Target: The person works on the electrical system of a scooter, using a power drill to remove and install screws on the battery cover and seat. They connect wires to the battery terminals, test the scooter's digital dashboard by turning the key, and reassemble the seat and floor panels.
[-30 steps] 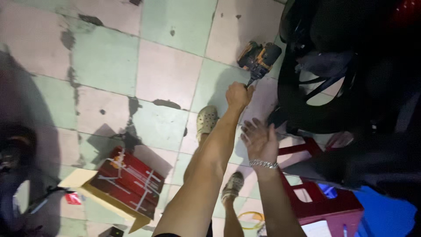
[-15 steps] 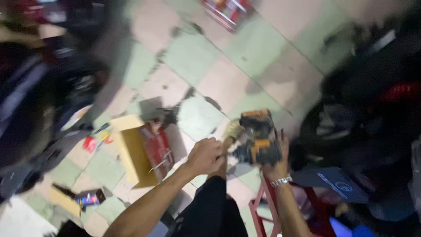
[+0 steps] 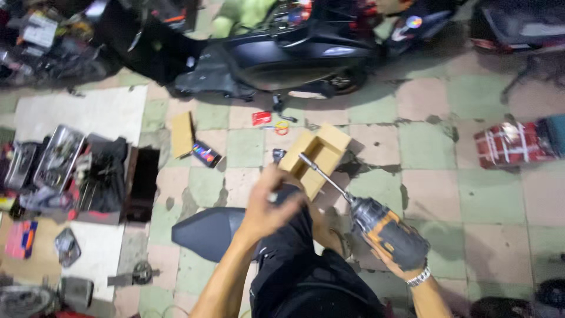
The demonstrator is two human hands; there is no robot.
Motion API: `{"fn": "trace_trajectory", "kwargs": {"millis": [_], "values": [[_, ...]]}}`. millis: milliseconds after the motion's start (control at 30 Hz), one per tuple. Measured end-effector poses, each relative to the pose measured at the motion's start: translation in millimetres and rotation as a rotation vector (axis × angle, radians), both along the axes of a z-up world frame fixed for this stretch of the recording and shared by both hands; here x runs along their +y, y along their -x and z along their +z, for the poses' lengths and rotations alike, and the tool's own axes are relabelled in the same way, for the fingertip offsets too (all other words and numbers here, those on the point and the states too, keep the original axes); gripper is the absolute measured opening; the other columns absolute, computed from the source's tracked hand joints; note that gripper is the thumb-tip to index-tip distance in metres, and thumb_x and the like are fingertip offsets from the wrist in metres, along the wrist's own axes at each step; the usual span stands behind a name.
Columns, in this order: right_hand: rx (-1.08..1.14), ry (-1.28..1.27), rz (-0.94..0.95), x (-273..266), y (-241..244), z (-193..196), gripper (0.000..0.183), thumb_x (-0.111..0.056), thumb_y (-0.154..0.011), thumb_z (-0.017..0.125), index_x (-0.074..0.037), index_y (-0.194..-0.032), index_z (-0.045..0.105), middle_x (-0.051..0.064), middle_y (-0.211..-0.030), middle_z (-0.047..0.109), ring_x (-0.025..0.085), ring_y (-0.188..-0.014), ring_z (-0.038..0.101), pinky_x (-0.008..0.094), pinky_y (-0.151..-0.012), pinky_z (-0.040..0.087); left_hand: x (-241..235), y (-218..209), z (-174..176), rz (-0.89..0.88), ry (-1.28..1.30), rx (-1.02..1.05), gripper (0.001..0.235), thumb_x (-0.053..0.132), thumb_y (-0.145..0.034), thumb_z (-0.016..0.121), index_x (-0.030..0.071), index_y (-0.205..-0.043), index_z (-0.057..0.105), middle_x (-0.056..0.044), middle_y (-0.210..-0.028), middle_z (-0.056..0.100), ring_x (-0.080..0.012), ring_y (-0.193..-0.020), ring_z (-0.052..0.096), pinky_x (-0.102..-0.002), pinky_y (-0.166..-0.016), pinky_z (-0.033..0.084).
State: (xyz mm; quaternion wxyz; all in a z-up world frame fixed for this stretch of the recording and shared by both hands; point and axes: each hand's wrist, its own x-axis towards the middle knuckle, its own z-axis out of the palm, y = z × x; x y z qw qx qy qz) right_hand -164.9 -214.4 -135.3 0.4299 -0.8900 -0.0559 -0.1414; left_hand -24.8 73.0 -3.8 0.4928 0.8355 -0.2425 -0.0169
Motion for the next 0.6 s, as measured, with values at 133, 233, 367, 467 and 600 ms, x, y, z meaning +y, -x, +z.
{"fn": "trace_trajectory", "kwargs": {"millis": [133, 233, 367, 467, 600], "values": [[0.069, -0.024, 0.159, 64.8, -50.6, 16.5, 0.050, -0.020, -0.070, 0.085, -0.012, -0.116, 0.066, 0.009, -0.105, 0.073, 0.027, -0.095, 0.072, 0.042, -0.081, 0.059, 100.8, 7.4, -63.2, 0.536, 0.700, 0.668, 0.019, -0.001, -0.089, 0.053, 0.001, -0.107, 0.057, -0.010, -0.095, 0.062, -0.0192, -0.083, 0.059, -0.030, -0.074, 0.048], [0.071, 0.025, 0.310, 112.5, -88.7, 34.0, 0.058, -0.018, -0.068, 0.083, -0.010, -0.122, 0.062, 0.010, -0.108, 0.070, 0.029, -0.099, 0.069, 0.042, -0.083, 0.058, 151.0, 7.4, -90.5, 0.589, 0.962, 0.879, 0.022, -0.003, -0.091, 0.050, -0.004, -0.111, 0.059, -0.015, -0.098, 0.066, -0.0205, -0.080, 0.061, -0.030, -0.071, 0.050], [0.106, 0.106, 0.427, 177.0, -127.8, 45.2, 0.068, -0.015, -0.067, 0.081, -0.008, -0.130, 0.056, 0.011, -0.110, 0.066, 0.032, -0.105, 0.065, 0.043, -0.085, 0.056, 193.0, -26.5, -103.4, 0.700, 0.967, 0.929, 0.024, 0.001, -0.093, 0.053, -0.003, -0.115, 0.061, -0.015, -0.108, 0.072, -0.0169, -0.085, 0.068, -0.025, -0.073, 0.052], [0.274, 0.248, 0.484, 207.3, -177.4, 30.9, 0.071, -0.010, -0.070, 0.078, -0.007, -0.137, 0.053, 0.012, -0.112, 0.064, 0.034, -0.110, 0.061, 0.043, -0.088, 0.054, 224.5, -77.5, -140.6, 0.714, 0.876, 0.857, 0.021, 0.011, -0.097, 0.063, -0.002, -0.113, 0.065, -0.012, -0.105, 0.074, -0.0108, -0.086, 0.071, -0.022, -0.069, 0.049], [0.374, 0.407, 0.502, 264.0, -271.5, -20.1, 0.074, -0.012, -0.062, 0.079, -0.008, -0.132, 0.054, 0.014, -0.117, 0.061, 0.036, -0.111, 0.061, 0.044, -0.085, 0.052, 281.1, -188.2, -234.1, 0.746, 0.745, 0.951, 0.025, 0.026, -0.099, 0.072, 0.001, -0.104, 0.069, -0.008, -0.087, 0.072, -0.0091, -0.062, 0.056, -0.022, -0.055, 0.041]]}}
